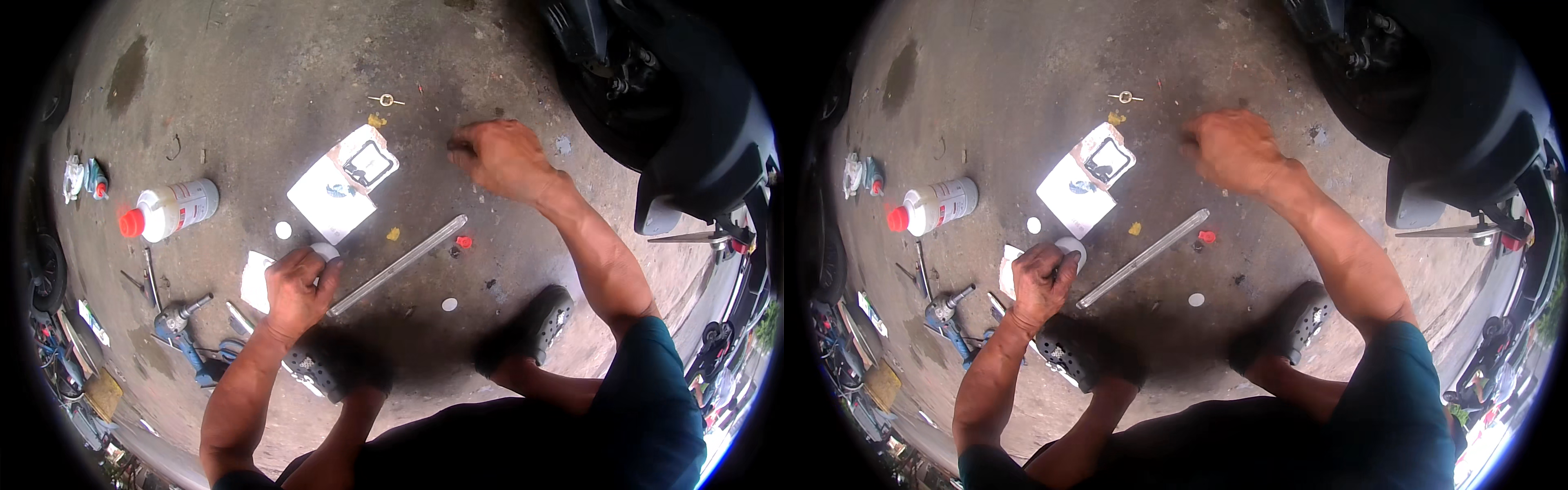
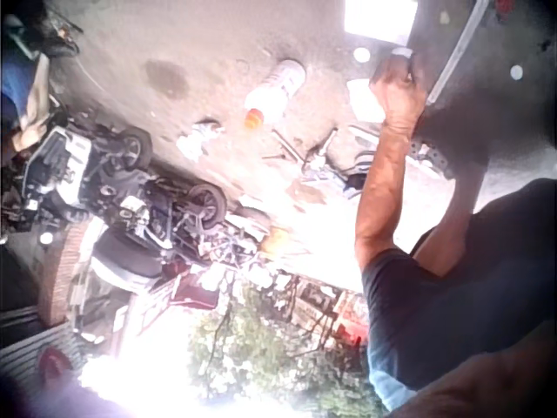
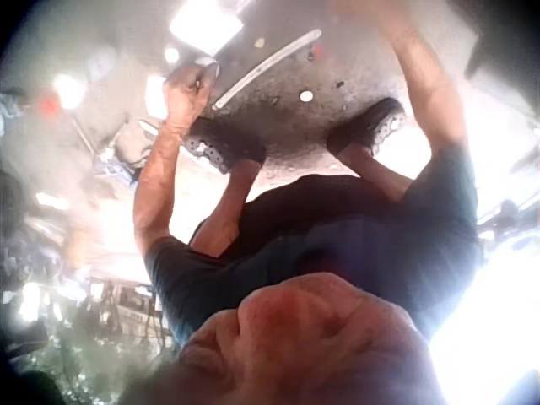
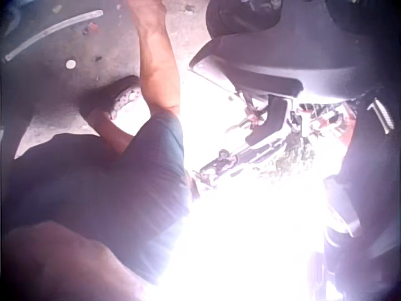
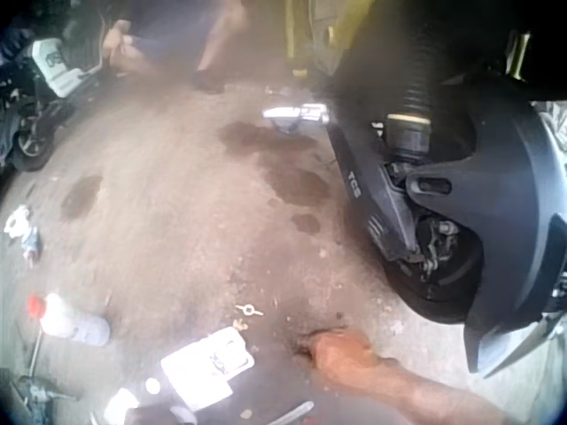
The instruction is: The person unscrews the cap of a brake fluid container and uses a small tube attached to the bottle to refill the brake fluid reservoir on a motorcycle, while handling small parts by hand.
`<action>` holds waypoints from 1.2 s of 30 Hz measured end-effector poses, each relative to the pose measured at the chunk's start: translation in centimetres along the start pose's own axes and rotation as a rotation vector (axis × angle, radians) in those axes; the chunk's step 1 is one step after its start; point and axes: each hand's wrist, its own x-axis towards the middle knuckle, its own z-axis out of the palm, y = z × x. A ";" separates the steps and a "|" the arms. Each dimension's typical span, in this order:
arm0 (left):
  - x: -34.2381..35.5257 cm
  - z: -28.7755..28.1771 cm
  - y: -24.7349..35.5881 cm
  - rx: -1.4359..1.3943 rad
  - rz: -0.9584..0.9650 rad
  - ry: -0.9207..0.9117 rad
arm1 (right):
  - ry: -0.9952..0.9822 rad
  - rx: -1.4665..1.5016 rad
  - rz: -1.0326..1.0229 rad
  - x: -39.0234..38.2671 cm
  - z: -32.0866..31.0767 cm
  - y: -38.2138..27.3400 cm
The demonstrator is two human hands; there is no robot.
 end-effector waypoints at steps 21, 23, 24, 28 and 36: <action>21.7 10.3 0.9 0.367 0.278 0.036 | 0.382 0.622 0.376 -8.2 3.4 5.4; 22.1 10.4 0.6 0.352 0.310 0.002 | 0.404 0.642 0.406 -8.9 3.7 5.6; 22.0 10.2 0.2 0.415 0.369 -0.001 | 0.420 0.664 0.429 -9.4 3.7 5.7; 23.3 9.3 0.4 0.620 0.535 -0.182 | 0.432 0.644 0.450 -10.0 3.8 5.9; 22.7 11.7 6.5 0.001 0.017 -0.090 | 0.634 0.577 0.562 -11.7 3.3 10.5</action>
